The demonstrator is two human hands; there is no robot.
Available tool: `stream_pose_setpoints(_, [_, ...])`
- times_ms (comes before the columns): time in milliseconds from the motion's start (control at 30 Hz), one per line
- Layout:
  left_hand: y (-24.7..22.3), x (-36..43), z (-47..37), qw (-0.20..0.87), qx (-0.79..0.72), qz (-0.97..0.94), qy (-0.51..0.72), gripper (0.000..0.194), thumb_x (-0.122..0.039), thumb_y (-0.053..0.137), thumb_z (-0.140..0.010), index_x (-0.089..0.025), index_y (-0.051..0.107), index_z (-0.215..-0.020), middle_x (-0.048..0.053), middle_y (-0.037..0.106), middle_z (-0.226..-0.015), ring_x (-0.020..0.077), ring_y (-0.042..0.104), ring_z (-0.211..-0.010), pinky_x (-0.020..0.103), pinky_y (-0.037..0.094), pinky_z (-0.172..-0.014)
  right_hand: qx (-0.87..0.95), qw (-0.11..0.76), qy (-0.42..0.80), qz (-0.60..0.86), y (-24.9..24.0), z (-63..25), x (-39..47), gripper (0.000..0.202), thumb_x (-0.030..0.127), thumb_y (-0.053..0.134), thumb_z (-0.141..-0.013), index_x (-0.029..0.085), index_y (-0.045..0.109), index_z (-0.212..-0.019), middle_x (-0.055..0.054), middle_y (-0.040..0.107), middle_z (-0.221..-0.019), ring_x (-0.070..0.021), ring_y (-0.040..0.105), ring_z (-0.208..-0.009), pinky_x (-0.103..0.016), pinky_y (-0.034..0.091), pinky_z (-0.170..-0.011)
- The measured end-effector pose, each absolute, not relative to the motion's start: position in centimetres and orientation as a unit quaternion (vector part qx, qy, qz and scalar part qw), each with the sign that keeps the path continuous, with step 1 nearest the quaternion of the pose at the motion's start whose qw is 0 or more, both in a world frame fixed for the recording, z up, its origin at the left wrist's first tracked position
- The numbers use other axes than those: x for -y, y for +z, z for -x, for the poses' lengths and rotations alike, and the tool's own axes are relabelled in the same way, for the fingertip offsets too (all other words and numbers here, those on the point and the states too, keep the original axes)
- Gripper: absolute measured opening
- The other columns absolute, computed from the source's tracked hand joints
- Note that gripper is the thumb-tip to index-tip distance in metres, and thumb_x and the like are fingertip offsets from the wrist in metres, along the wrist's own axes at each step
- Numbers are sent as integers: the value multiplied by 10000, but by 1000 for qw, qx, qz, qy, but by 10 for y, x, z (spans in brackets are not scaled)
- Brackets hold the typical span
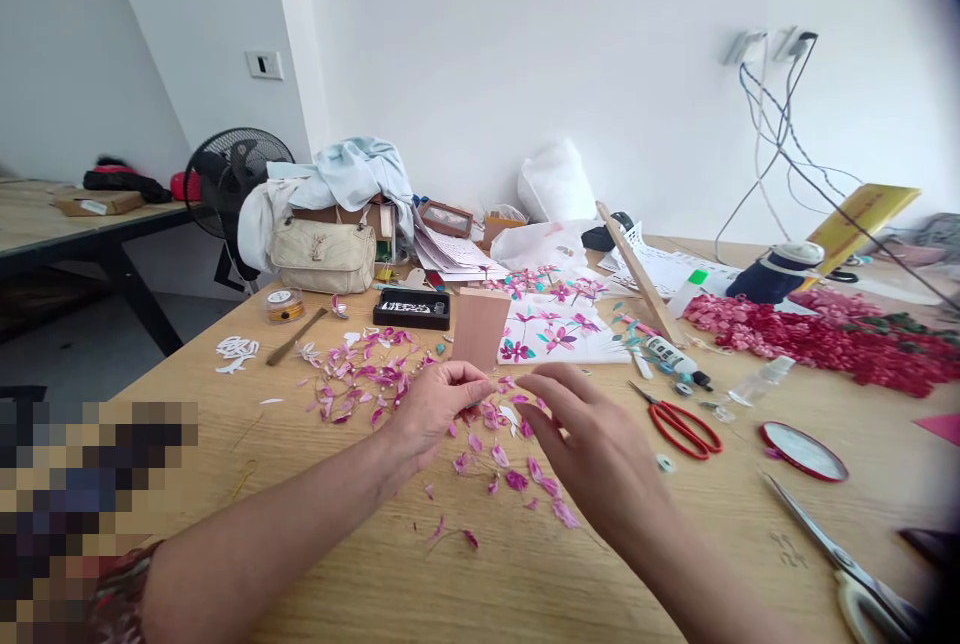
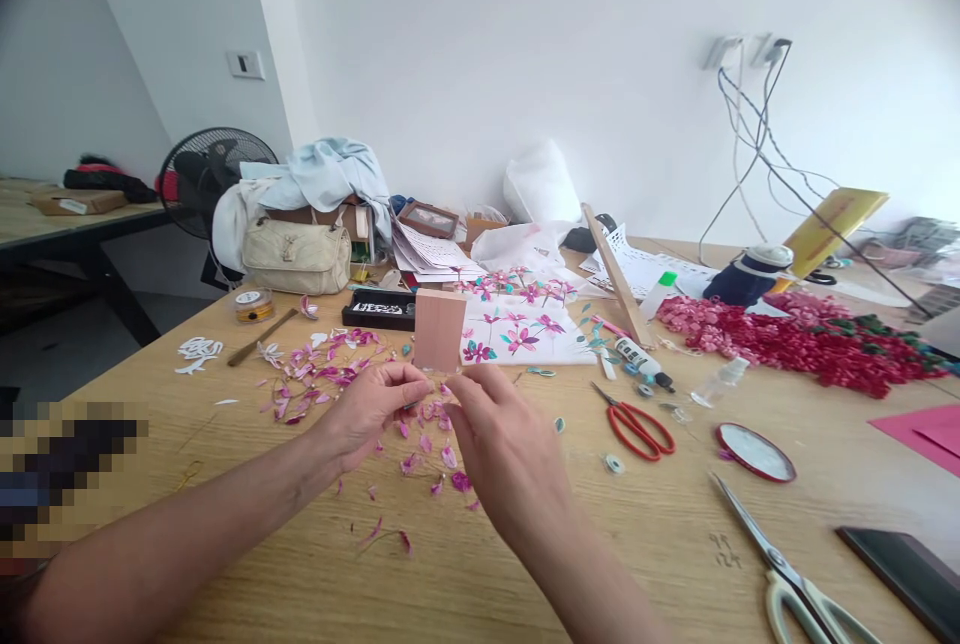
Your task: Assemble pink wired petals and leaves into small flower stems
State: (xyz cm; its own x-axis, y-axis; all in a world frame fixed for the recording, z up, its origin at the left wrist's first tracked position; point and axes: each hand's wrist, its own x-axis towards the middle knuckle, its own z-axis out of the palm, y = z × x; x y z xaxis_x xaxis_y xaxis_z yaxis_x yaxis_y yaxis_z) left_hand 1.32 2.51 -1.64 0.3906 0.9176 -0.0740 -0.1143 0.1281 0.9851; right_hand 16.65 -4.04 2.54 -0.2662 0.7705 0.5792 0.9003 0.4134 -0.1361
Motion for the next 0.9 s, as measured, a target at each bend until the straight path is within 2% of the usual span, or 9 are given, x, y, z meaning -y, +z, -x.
stream_pose_setpoints(100, [-13, -20, -12, 644, -382, -530, 399, 264, -387, 662, -626, -147, 551, -626, -35, 466, -544, 71, 404, -494, 192, 244, -422, 800, 210, -76, 557, 20, -161, 27, 168, 183, 468, -844, 205, 618, -918, -54, 608, -884, -172, 595, -670, -248, 412, -528])
stream_pose_setpoints(233, [-12, -17, -11, 647, -375, -525, 407, 263, -372, 674, -622, -139, 553, -609, -35, 480, -534, 64, 402, -490, 205, 252, -461, 827, 144, -81, 538, 21, -161, 22, 201, 70, 451, -807, 192, 608, -828, -49, 605, -859, -148, 577, -612, -218, 358, -486])
stream_pose_setpoints(333, [-11, -17, -11, 687, -355, -490, 403, 277, -361, 704, -592, -129, 553, -604, -31, 490, -526, 59, 403, -484, 209, 260, -483, 850, 121, -119, 498, 26, -160, 29, 270, -5, 417, -757, 174, 579, -877, -80, 580, -1033, -112, 551, -535, -212, 314, -436])
stream_pose_setpoints(467, [-13, -20, -11, 754, -317, -446, 363, 287, -335, 741, -559, -119, 557, -595, -31, 483, -528, 50, 412, -488, 203, 275, -495, 882, 124, -183, 415, 31, -162, 35, 246, 13, 377, -791, 150, 570, -858, -105, 472, -1263, -138, 584, -636, -245, 398, -507])
stream_pose_setpoints(533, [-16, -23, -11, 775, -307, -433, 342, 272, -314, 748, -561, -118, 567, -611, -32, 482, -547, 45, 420, -496, 198, 281, -497, 893, 105, -214, 381, 33, -165, 33, 257, 33, 356, -809, 144, 570, -898, -103, 423, -1317, -162, 591, -684, -271, 429, -542])
stream_pose_setpoints(600, [-18, -24, -12, 789, -301, -423, 329, 268, -304, 755, -557, -119, 573, -625, -34, 482, -564, 43, 427, -499, 197, 281, -493, 901, 80, -224, 363, 34, -168, 29, 316, 13, 336, -782, 128, 547, -986, -122, 426, -1313, -155, 584, -617, -269, 416, -489])
stream_pose_setpoints(700, [-18, -25, -15, 798, -292, -423, 316, 282, -322, 754, -558, -117, 571, -622, -33, 480, -570, 41, 413, -482, 201, 266, -475, 904, 79, -194, 373, 30, -174, 23, 358, -29, 310, -718, 124, 521, -965, -135, 539, -1177, -142, 571, -572, -237, 374, -447])
stream_pose_setpoints(767, [-16, -24, -16, 798, -289, -430, 307, 289, -328, 752, -562, -112, 571, -626, -31, 481, -577, 38, 399, -473, 205, 261, -472, 903, 94, -147, 392, 27, -178, 20, 297, -29, 311, -719, 140, 506, -866, -98, 615, -959, -138, 557, -595, -218, 371, -479])
stream_pose_setpoints(900, [-14, -23, -18, 787, -298, -453, 294, 293, -342, 738, -576, -112, 568, -637, -22, 498, -603, 39, 396, -475, 210, 253, -470, 893, 128, -87, 422, 19, -183, 17, 209, -10, 331, -744, 165, 446, -734, -13, 539, -647, -118, 481, -534, -199, 320, -483])
